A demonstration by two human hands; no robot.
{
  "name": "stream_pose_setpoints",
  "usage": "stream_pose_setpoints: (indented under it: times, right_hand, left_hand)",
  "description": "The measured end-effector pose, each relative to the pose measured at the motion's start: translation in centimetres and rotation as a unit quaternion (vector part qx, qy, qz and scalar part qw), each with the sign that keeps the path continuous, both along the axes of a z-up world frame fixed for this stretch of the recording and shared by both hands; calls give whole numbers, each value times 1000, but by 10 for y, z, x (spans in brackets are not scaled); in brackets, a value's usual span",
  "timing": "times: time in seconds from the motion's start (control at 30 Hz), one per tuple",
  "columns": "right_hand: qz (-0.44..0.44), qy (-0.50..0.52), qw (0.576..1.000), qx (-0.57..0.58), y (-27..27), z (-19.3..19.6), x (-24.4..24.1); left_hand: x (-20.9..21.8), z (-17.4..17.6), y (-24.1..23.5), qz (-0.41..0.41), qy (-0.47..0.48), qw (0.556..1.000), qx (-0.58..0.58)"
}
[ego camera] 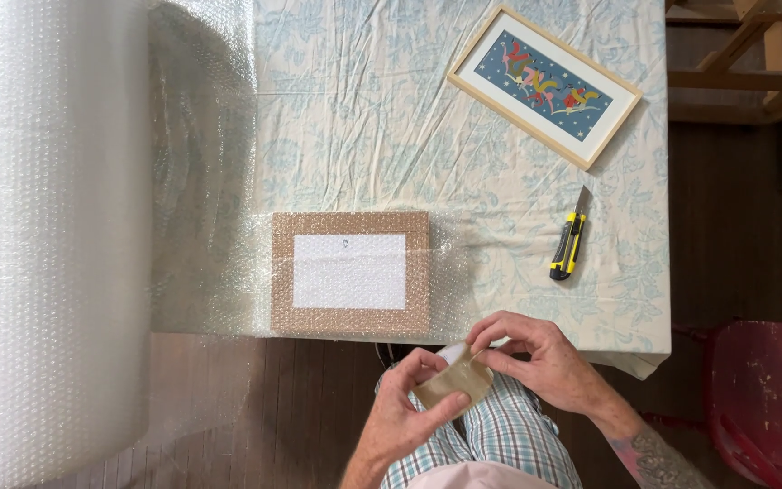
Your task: Wrapping framed artwork in bubble wrap and securing it with tape.
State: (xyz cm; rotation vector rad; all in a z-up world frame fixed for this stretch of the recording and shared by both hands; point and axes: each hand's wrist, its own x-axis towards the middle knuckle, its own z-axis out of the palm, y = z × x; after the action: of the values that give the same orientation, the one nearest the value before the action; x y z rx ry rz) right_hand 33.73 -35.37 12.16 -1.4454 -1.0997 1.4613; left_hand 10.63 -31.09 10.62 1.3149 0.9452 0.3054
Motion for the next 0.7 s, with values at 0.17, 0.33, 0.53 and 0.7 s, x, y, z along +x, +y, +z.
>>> stream_pose_setpoints:
  times: [0.17, 0.33, 0.53, 0.7]
  right_hand:
    - [6, -45, 995, -85, -6, 16, -2]
    - [-45, 14, 993, -111, -12, 17, 6]
    - [-77, 74, 976, -191, -2, 13, 12]
    - [-153, 52, 965, -204, 3, 6, 12]
  left_hand:
    - [-1, 4, 5, -1, 13, 999, -35]
    - [-2, 12, 12, -3, 85, 994, -66]
    - [6, 27, 12, -27, 115, 993, -26]
    - [17, 42, 13, 3, 126, 990, -56]
